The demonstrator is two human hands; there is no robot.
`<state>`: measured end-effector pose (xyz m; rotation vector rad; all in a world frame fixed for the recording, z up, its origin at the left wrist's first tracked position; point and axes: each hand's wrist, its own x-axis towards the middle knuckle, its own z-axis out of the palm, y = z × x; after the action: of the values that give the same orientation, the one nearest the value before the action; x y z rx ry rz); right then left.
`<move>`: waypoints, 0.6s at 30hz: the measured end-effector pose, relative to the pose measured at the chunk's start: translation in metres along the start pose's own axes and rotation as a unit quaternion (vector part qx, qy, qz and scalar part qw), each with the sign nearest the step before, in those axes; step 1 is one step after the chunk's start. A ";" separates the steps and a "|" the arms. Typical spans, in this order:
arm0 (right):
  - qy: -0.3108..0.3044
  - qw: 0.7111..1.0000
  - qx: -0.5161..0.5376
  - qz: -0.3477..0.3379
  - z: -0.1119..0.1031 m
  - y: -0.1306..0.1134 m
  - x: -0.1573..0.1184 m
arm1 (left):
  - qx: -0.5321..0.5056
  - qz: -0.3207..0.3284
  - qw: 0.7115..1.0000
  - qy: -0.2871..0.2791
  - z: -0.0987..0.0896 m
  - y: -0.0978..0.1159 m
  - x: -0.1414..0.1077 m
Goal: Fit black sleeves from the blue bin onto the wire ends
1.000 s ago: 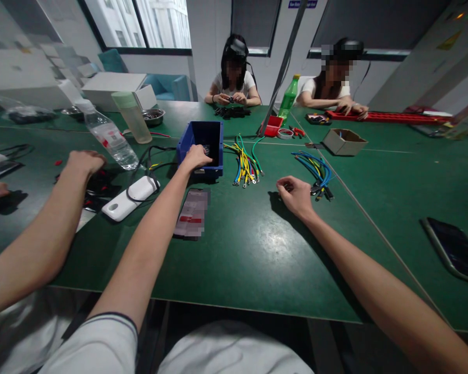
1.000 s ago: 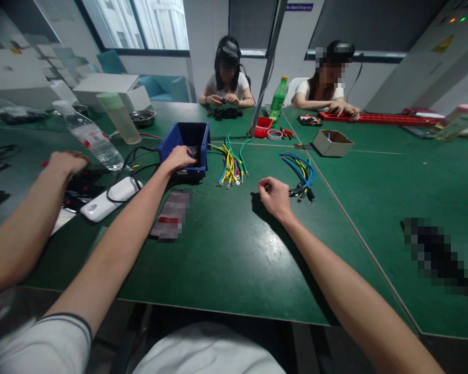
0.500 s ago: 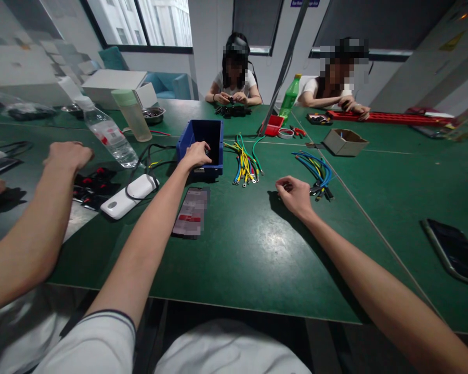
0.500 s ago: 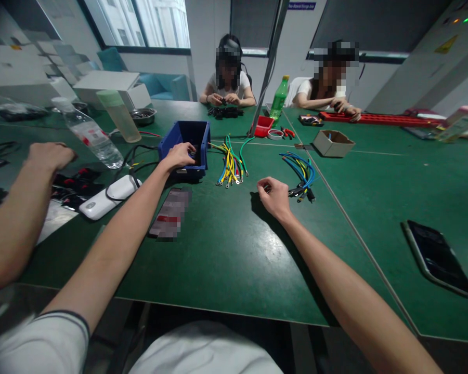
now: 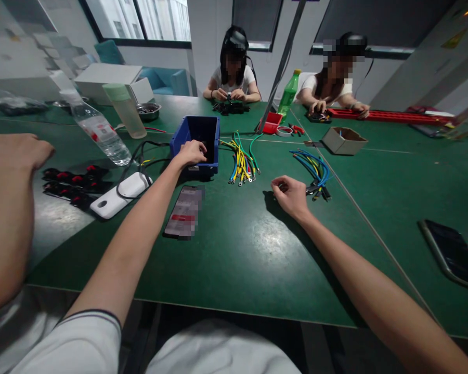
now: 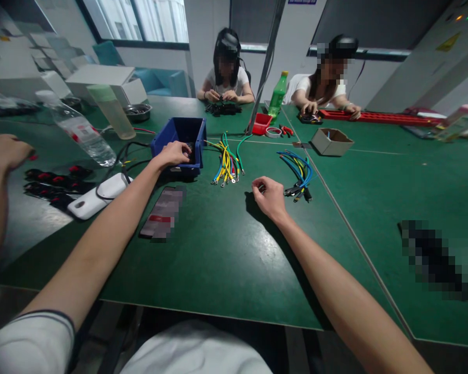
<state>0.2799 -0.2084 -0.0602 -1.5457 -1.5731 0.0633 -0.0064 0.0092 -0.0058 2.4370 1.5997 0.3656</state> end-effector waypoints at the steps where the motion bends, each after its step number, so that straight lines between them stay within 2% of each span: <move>1: -0.001 1.000 0.001 -0.001 0.000 0.000 0.000 | 0.002 -0.006 1.000 0.000 0.000 0.000 0.000; 10: -0.023 1.000 -0.013 -0.013 -0.001 -0.001 0.001 | 0.000 -0.008 1.000 0.010 -0.001 0.001 0.000; 18: -0.042 0.998 -0.051 -0.008 0.001 -0.008 0.001 | -0.013 0.034 0.999 0.033 0.006 -0.003 0.003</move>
<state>0.2729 -0.2091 -0.0556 -1.6261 -1.6775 0.0400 -0.0065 0.0130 -0.0122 2.4892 1.5294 0.4808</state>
